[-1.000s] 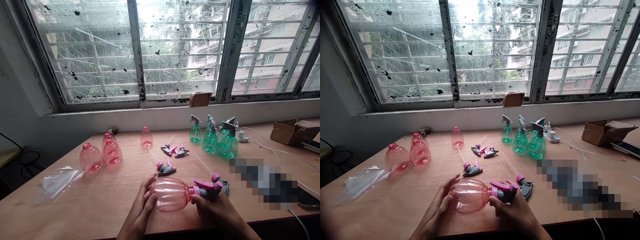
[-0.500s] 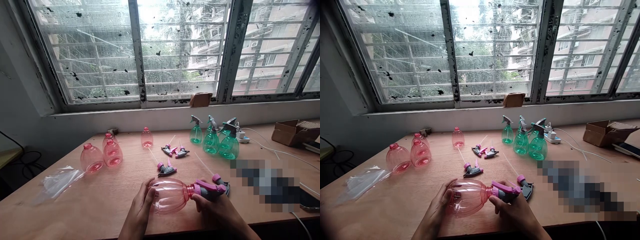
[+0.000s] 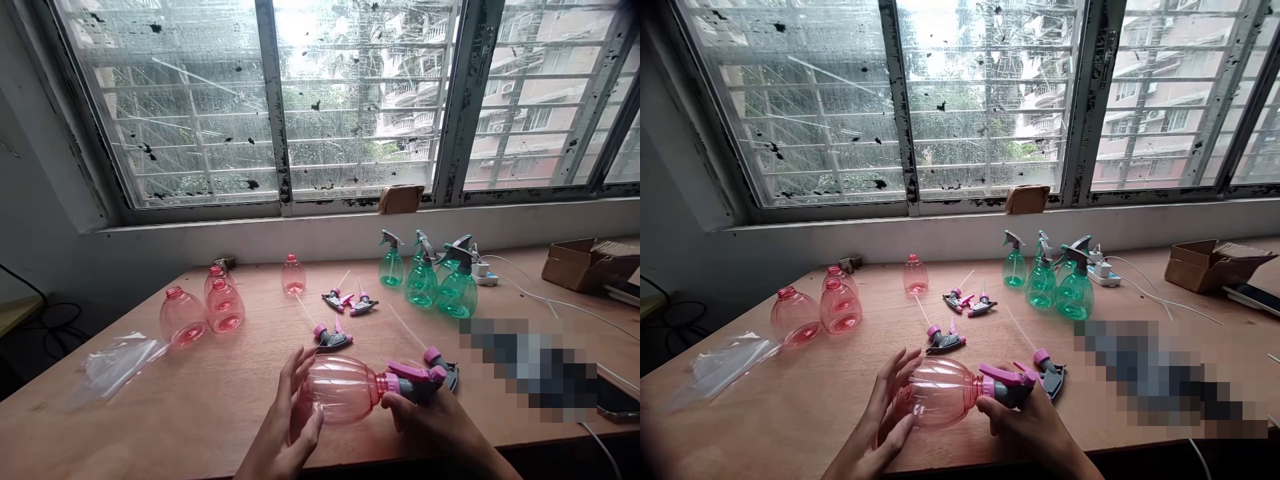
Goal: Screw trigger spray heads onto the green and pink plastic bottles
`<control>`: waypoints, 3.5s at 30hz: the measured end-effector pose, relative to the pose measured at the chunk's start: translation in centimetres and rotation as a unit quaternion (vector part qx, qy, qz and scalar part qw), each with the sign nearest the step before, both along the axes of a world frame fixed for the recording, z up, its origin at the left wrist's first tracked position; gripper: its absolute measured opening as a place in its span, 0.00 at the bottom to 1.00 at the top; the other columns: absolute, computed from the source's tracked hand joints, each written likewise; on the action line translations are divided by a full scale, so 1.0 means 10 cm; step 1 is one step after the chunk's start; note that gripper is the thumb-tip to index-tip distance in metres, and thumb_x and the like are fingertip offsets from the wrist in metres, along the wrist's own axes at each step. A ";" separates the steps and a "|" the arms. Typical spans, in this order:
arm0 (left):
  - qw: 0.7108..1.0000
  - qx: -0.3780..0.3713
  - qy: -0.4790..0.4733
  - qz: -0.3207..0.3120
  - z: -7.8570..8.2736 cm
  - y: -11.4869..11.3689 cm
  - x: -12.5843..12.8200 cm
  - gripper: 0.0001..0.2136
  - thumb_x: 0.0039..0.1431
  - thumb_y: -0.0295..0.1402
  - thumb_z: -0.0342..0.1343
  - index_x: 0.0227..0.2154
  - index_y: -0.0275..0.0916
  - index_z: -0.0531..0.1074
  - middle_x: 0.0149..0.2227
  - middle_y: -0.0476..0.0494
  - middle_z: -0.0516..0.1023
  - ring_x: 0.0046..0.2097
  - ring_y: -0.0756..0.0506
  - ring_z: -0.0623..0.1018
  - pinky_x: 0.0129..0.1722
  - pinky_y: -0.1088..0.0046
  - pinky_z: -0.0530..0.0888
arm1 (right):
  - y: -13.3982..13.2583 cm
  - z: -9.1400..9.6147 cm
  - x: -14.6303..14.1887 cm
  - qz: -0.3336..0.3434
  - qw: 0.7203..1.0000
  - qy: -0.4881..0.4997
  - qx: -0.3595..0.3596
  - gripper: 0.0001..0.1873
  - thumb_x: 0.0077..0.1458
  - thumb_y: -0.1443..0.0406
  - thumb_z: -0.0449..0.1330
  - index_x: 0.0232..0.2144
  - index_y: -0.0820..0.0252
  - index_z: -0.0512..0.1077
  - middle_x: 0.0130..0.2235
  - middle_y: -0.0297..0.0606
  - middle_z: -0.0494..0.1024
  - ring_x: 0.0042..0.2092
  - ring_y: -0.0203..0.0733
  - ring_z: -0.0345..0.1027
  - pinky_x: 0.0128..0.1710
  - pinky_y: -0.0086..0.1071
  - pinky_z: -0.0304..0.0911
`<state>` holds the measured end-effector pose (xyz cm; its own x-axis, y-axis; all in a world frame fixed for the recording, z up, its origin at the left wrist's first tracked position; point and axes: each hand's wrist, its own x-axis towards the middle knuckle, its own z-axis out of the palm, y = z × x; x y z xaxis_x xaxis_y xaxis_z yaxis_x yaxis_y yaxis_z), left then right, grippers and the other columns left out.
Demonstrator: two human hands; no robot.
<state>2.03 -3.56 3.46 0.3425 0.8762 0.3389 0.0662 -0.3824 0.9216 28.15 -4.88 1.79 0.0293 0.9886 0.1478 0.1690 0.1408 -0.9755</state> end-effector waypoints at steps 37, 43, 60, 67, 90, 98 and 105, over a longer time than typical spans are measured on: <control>0.997 -0.036 -0.050 0.043 0.18 -0.04 0.00 0.25 0.66 0.48 0.58 0.63 0.50 0.66 0.70 0.44 0.64 0.72 0.34 0.59 0.70 0.57 0.61 | -0.02 0.05 -0.05 -0.060 0.997 -0.021 0.046 0.21 0.47 0.54 0.70 0.42 0.59 0.84 0.28 0.34 0.80 0.28 0.45 0.74 0.28 0.33 0.73; 0.996 -0.048 -0.051 0.050 0.13 0.02 -0.02 0.26 0.66 0.53 0.54 0.62 0.50 0.67 0.69 0.43 0.64 0.70 0.32 0.61 0.69 0.49 0.59 | -0.05 0.10 -0.05 -0.090 0.993 -0.067 0.031 0.22 0.45 0.54 0.70 0.41 0.57 0.84 0.30 0.37 0.82 0.32 0.50 0.76 0.33 0.36 0.74; 0.996 -0.079 -0.027 0.018 0.14 0.00 -0.02 0.30 0.65 0.50 0.58 0.66 0.49 0.59 0.73 0.41 0.55 0.73 0.32 0.54 0.71 0.48 0.53 | -0.06 0.12 -0.05 -0.009 0.999 -0.029 0.028 0.16 0.52 0.51 0.66 0.33 0.57 0.81 0.27 0.35 0.79 0.24 0.43 0.72 0.22 0.31 0.71; 0.993 -0.107 -0.047 0.034 0.14 0.07 -0.01 0.30 0.64 0.53 0.57 0.64 0.47 0.63 0.68 0.38 0.66 0.71 0.30 0.60 0.67 0.50 0.63 | -0.05 0.15 -0.05 -0.016 0.997 -0.059 0.052 0.15 0.52 0.51 0.67 0.28 0.56 0.80 0.25 0.34 0.79 0.28 0.45 0.74 0.32 0.33 0.73; 0.997 -0.078 0.008 -0.012 0.16 0.02 -0.04 0.29 0.67 0.47 0.56 0.67 0.48 0.59 0.72 0.42 0.59 0.73 0.32 0.54 0.72 0.49 0.51 | -0.05 0.11 -0.09 -0.015 0.999 -0.016 0.045 0.17 0.53 0.50 0.66 0.25 0.57 0.77 0.25 0.34 0.78 0.21 0.39 0.69 0.21 0.30 0.66; 0.997 -0.071 -0.025 -0.020 0.08 0.04 -0.06 0.29 0.66 0.52 0.56 0.66 0.50 0.61 0.71 0.42 0.60 0.72 0.33 0.56 0.72 0.49 0.49 | -0.06 0.15 -0.05 0.011 0.996 -0.042 0.075 0.16 0.54 0.52 0.66 0.23 0.55 0.78 0.24 0.35 0.79 0.26 0.44 0.73 0.25 0.31 0.70; 0.996 -0.076 -0.040 0.035 0.03 0.15 -0.01 0.27 0.66 0.54 0.53 0.62 0.46 0.67 0.67 0.39 0.69 0.68 0.30 0.65 0.70 0.48 0.56 | -0.07 0.16 -0.04 -0.002 0.996 -0.052 0.071 0.16 0.53 0.51 0.66 0.22 0.54 0.77 0.25 0.35 0.80 0.27 0.46 0.74 0.26 0.31 0.69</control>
